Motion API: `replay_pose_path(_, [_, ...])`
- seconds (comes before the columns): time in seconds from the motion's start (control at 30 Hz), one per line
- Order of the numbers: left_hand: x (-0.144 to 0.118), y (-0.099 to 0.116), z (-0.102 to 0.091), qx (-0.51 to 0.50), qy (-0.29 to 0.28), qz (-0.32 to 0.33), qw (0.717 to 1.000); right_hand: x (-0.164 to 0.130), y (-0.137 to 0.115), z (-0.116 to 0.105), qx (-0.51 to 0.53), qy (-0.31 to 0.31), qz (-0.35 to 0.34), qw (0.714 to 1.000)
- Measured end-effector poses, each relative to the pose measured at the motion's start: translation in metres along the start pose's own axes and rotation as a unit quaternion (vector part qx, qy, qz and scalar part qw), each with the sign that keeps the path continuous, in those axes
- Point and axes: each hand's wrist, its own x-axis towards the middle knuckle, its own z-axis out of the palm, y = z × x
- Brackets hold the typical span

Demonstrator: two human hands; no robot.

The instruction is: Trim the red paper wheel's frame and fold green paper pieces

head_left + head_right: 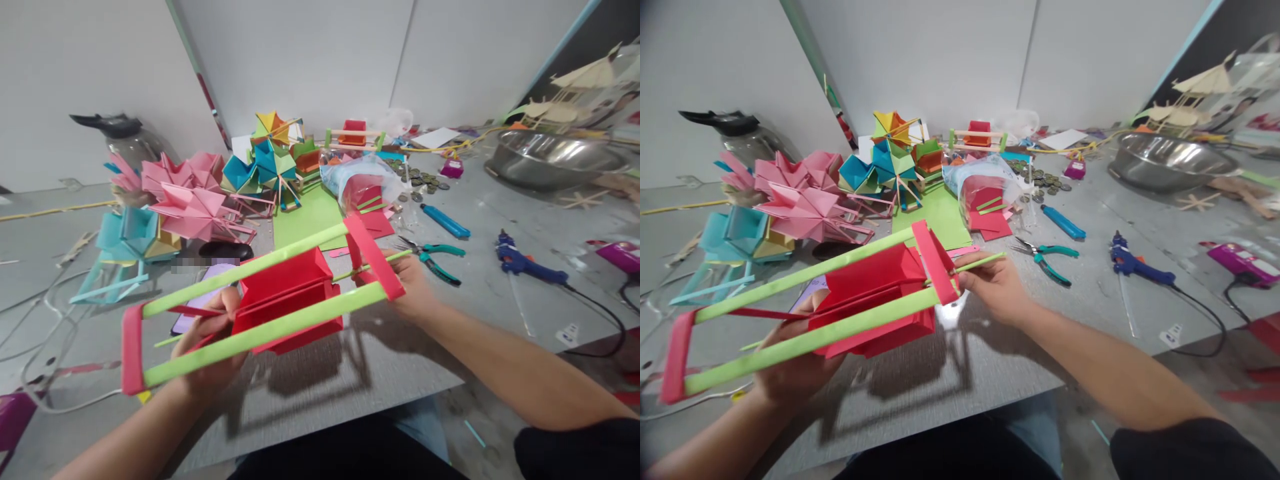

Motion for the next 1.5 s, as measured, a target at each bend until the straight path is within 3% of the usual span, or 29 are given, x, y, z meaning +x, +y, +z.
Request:
replay_pose_path(0.13, [-0.002,0.004,-0.004,0.147,-0.148,0.08,0.975,0.002,0.002,-0.004,0.028,0.003,0.043,0.999])
replay_pose_path(0.2, [-0.003,0.007,-0.007,0.176,-0.177,0.08,0.965,0.003,0.0,-0.007,0.015,-0.003,0.066,0.998])
replay_pose_path(0.37, [-0.006,0.01,-0.009,0.167,-0.174,0.046,0.969,0.004,-0.005,-0.009,0.019,0.002,0.133,0.991])
replay_pose_path(0.57, [-0.002,0.008,-0.01,0.169,-0.178,0.059,0.968,0.007,-0.004,-0.007,0.044,0.007,0.193,0.98])
replay_pose_path(0.9, [-0.006,0.008,-0.01,0.175,-0.155,0.053,0.971,0.008,-0.002,-0.008,0.055,0.003,0.185,0.981])
replay_pose_path(1.13, [0.001,0.007,-0.007,0.191,-0.157,0.061,0.967,0.007,-0.012,-0.002,0.058,0.009,0.226,0.972])
replay_pose_path(1.5, [-0.001,0.007,-0.002,0.181,-0.161,0.059,0.968,0.009,0.001,-0.009,0.113,0.018,0.243,0.963])
